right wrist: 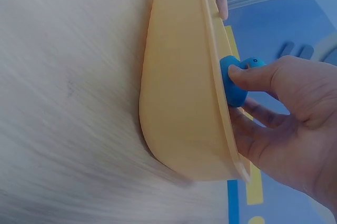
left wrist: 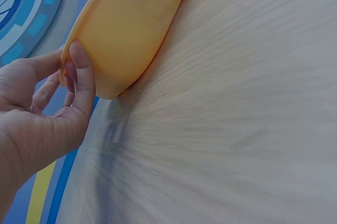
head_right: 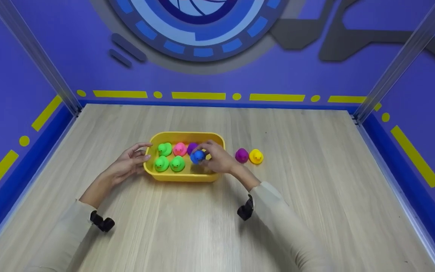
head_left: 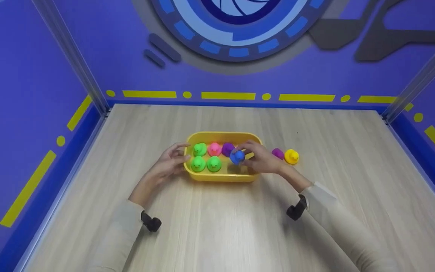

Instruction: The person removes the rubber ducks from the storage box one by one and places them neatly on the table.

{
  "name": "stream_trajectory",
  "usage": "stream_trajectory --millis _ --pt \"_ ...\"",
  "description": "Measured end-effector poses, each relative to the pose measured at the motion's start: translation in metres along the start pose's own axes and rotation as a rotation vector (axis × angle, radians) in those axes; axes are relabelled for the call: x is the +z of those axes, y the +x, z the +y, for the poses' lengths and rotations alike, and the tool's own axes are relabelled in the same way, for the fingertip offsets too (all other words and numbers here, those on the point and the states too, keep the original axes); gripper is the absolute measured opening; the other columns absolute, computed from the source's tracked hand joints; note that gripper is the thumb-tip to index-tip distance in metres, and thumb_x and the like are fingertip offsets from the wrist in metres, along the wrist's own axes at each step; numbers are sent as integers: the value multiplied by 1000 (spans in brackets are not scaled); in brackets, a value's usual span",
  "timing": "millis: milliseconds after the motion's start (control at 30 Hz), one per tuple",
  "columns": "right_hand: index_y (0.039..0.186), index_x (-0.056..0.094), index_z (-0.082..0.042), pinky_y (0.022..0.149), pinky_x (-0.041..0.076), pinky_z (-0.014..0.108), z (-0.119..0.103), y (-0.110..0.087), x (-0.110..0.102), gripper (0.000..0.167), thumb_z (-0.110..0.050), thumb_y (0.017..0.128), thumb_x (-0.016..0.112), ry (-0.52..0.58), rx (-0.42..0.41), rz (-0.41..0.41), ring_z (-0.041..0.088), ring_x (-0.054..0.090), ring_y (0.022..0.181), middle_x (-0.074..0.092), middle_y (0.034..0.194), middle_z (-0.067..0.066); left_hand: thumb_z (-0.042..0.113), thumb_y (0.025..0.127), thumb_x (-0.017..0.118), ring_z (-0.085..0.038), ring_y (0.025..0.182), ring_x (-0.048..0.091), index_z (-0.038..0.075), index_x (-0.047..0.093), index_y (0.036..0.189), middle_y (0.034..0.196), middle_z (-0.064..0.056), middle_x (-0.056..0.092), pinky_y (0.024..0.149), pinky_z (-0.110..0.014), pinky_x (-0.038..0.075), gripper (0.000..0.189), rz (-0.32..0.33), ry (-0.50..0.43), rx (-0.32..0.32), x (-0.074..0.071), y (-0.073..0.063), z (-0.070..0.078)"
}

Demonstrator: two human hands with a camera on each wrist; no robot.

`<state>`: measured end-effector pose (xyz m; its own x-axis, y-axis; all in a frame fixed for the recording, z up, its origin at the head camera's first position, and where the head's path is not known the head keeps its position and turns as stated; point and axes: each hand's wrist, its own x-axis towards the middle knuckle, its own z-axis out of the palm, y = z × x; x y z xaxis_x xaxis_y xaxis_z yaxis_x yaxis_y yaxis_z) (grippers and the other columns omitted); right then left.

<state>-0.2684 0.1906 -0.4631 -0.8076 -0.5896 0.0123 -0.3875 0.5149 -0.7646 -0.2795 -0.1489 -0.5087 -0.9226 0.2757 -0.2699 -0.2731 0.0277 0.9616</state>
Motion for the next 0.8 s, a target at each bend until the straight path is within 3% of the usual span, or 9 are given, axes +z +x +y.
stream_trajectory --millis 300,800 --pt "130 59 -4 105 52 51 2 -10 -2 35 4 97 61 73 30 14 39 57 127 51 132 18 6 98 66 -17 94 62 12 50 146 110 -3 55 80 -30 59 52 1 -19 5 0 0 0" --pt "130 60 1 107 51 51 2 -27 -12 34 7 96 62 145 0 134 36 60 118 51 129 21 6 98 66 -14 90 60 11 48 147 108 -1 52 75 -26 57 52 -5 -19 13 1 1 0"
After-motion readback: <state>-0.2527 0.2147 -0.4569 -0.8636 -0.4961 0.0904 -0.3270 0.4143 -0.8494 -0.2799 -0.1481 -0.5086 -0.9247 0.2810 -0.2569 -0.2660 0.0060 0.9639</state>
